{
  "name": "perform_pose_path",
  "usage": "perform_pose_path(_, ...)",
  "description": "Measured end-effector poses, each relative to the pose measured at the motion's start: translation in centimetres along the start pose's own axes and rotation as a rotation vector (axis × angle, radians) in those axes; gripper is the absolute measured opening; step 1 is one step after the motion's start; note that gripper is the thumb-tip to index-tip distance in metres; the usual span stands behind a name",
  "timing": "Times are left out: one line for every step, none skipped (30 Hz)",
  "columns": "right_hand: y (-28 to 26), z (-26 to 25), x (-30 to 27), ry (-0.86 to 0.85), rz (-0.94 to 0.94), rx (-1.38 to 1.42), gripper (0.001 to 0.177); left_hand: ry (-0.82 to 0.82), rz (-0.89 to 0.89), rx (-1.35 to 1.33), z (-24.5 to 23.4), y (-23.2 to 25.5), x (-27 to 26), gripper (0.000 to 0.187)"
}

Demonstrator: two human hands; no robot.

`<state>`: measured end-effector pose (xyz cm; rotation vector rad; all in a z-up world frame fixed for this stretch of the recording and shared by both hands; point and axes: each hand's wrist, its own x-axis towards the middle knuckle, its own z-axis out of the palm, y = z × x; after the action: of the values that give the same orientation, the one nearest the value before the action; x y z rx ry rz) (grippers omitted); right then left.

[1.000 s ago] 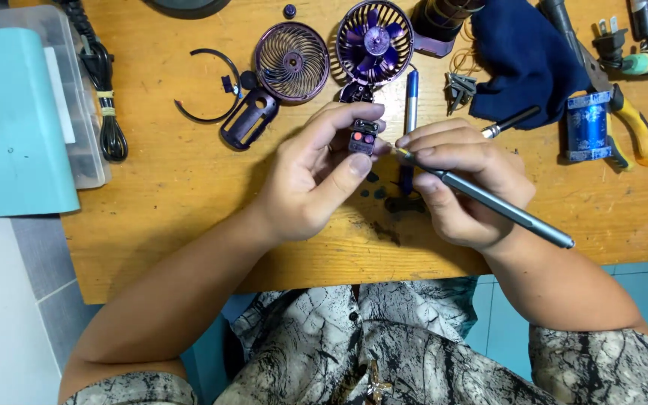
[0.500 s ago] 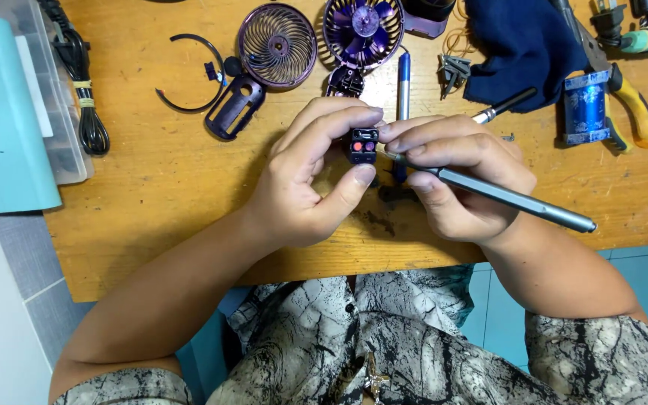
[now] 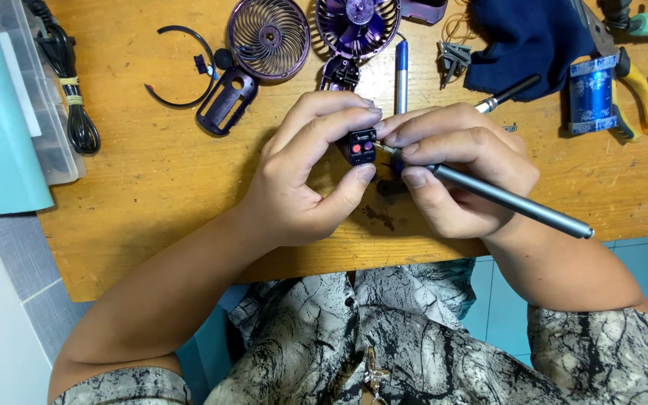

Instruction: The person wraps a rubber band around a cylindrical motor component and then uses a screwdriver to unscrew and remove a small black plastic part from a disassembled fan assembly.

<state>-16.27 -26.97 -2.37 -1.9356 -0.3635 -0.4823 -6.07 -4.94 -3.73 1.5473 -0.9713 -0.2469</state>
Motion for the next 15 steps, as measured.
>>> perform_pose_path(0.03,0.03,0.03,-0.001,-0.006,0.004,0.01,0.0,0.006,0.003,-0.01,0.06,0.06,0.04)
perform_pose_path(0.04,0.02,0.02,-0.001,-0.01,0.006,0.009,-0.001,0.011,0.003,0.01,0.11,0.15,0.039)
perform_pose_path(-0.03,0.0,0.09,0.003,-0.005,0.004,0.009,-0.005,0.01,0.0,-0.01,0.09,0.16,0.039)
perform_pose_path(-0.1,-0.03,0.18,-0.006,-0.014,-0.006,0.01,-0.007,0.009,0.006,-0.02,0.1,0.15,0.039)
perform_pose_path(-0.18,-0.05,0.29,-0.016,-0.022,-0.016,0.011,-0.009,0.008,0.011,-0.07,0.12,0.13,0.04)
perform_pose_path(-0.21,-0.14,0.32,-0.015,-0.02,-0.015,0.011,-0.009,0.007,0.011,-0.01,0.06,0.11,0.04)
perform_pose_path(-0.25,-0.21,0.36,-0.031,-0.025,-0.028,0.009,-0.009,0.01,0.012,0.02,0.01,0.08,0.04)
perform_pose_path(-0.29,-0.26,0.39,-0.047,-0.03,-0.041,0.008,-0.007,0.013,0.014,0.04,-0.05,0.02,0.04)
perform_pose_path(-0.33,-0.27,0.4,-0.047,-0.029,-0.04,0.008,-0.008,0.012,0.014,0.04,-0.17,-0.01,0.04)
perform_pose_path(-0.39,-0.28,0.42,-0.049,-0.021,-0.045,0.009,-0.008,0.03,0.041,0.04,-0.27,-0.04,0.04)
perform_pose_path(-0.45,-0.3,0.44,-0.052,-0.014,-0.051,0.011,-0.009,0.047,0.069,0.04,-0.37,-0.08,0.04)
perform_pose_path(-0.52,-0.23,0.41,-0.051,-0.013,-0.05,0.011,-0.01,0.047,0.069,0.02,-0.38,-0.06,0.04)
perform_pose_path(-0.59,-0.17,0.39,-0.043,0.002,-0.053,0.01,-0.013,0.047,0.075,0.01,-0.39,-0.06,0.039)
perform_pose_path(-0.66,-0.11,0.37,-0.035,0.018,-0.055,0.009,-0.017,0.047,0.08,0.0,-0.4,-0.04,0.038)
perform_pose_path(-0.65,-0.12,0.37,-0.035,0.019,-0.055,0.009,-0.017,0.046,0.08,0.01,-0.54,-0.17,0.038)
